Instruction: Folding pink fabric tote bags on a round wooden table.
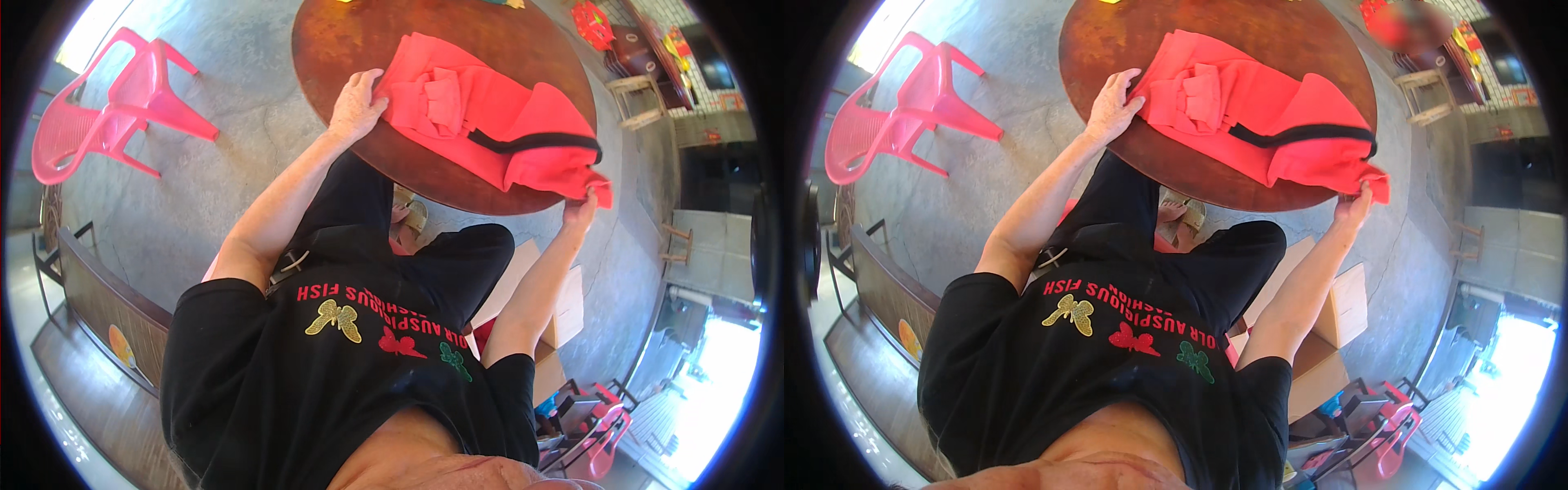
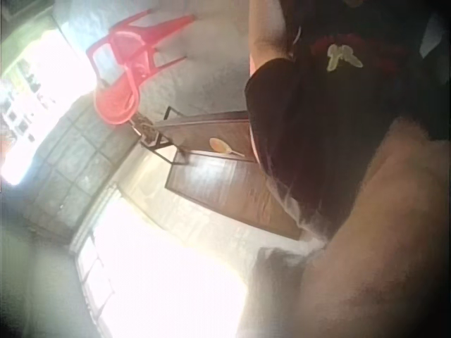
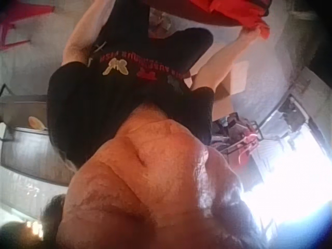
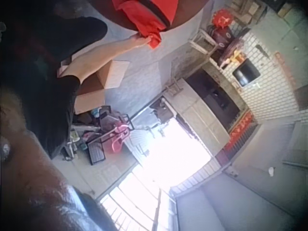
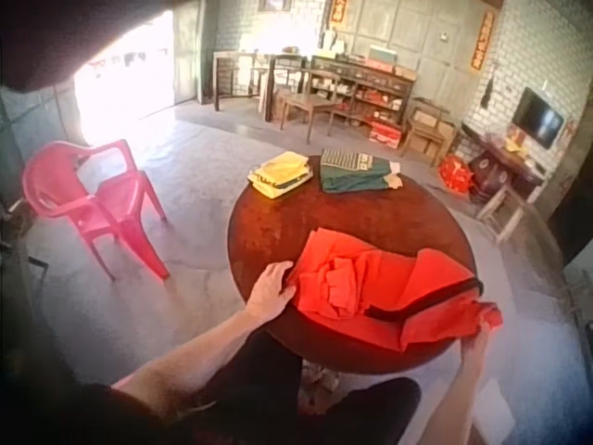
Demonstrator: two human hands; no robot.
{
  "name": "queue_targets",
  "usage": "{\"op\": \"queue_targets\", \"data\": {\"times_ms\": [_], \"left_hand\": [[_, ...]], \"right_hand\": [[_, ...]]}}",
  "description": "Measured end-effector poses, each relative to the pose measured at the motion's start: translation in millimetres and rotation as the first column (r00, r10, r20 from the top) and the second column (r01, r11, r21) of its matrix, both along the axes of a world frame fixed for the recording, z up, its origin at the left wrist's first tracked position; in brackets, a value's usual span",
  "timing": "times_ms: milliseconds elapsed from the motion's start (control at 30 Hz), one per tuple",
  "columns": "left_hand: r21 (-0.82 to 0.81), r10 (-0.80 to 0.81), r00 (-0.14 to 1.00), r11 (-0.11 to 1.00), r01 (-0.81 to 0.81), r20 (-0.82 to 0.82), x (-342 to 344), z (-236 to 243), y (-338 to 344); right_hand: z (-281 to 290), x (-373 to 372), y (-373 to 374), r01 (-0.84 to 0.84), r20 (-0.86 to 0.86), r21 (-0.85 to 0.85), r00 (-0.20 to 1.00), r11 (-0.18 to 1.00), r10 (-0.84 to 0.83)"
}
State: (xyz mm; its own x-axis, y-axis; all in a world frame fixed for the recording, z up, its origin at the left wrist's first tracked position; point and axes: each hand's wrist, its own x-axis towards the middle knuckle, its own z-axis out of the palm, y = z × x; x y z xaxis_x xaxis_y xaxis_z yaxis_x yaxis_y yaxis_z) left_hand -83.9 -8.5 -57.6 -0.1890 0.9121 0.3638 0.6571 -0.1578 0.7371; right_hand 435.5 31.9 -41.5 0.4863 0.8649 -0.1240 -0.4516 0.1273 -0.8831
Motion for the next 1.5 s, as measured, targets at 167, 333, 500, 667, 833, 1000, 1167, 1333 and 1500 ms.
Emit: {"op": "queue_targets", "data": {"times_ms": [167, 333, 500, 667, 833, 1000, 1167, 1333, 1500], "left_hand": [[-0.095, -0.002, 0.997, 0.996, -0.005, -0.072, -0.2, -6.0, 14.9], [-0.402, 0.127, 0.979, 0.897, -0.182, -0.158, 8.3, 24.4, 58.4], [-0.618, 0.129, 0.935, 0.719, -0.317, -0.329, 34.6, 56.7, 99.0], [-0.617, 0.051, 0.96, 0.757, -0.216, -0.274, 33.2, 41.7, 120.3], [-0.461, -0.001, 0.968, 0.879, -0.118, -0.25, -7.0, 12.8, 127.7], [-0.457, 0.077, 0.96, 0.867, -0.197, -0.268, -85.4, 5.1, 107.0], [-0.251, 0.282, 0.86, 0.876, -0.411, -0.426, -101.1, 21.9, 81.8], [0.044, 0.185, 0.931, 0.983, -0.18, -0.315, -110.4, 26.5, 48.3], [-0.14, 0.096, 0.943, 0.979, -0.147, -0.318, -88.4, 13.2, 32.3]], "right_hand": [[-56.1, 45.8, -48.1, 0.129, -0.144, -0.09, 0.98, 0.988, -0.141], [-58.2, 45.6, -47.7, 0.103, -0.294, -0.067, 0.948, 0.992, -0.118], [-65.0, 53.6, -47.2, 0.097, -0.366, -0.057, 0.924, 0.994, -0.111], [-78.1, 62.7, -58.9, 0.145, -0.359, -0.144, 0.914, 0.979, -0.189], [-62.3, 59.3, -42.3, 0.094, -0.265, -0.032, 0.959, 0.995, -0.099], [-58.1, 25.1, -30.1, 0.116, -0.009, -0.105, 0.993, 0.988, -0.118], [-57.9, 21.9, -22.8, 0.528, 0.49, -0.114, 0.767, 0.841, -0.415], [19.1, -73.1, -4.6, 0.039, 0.962, 0.244, -0.14, 0.969, -0.236], [29.1, -137.3, 3.6, -0.059, 0.87, -0.143, -0.484, 0.988, 0.097]]}}
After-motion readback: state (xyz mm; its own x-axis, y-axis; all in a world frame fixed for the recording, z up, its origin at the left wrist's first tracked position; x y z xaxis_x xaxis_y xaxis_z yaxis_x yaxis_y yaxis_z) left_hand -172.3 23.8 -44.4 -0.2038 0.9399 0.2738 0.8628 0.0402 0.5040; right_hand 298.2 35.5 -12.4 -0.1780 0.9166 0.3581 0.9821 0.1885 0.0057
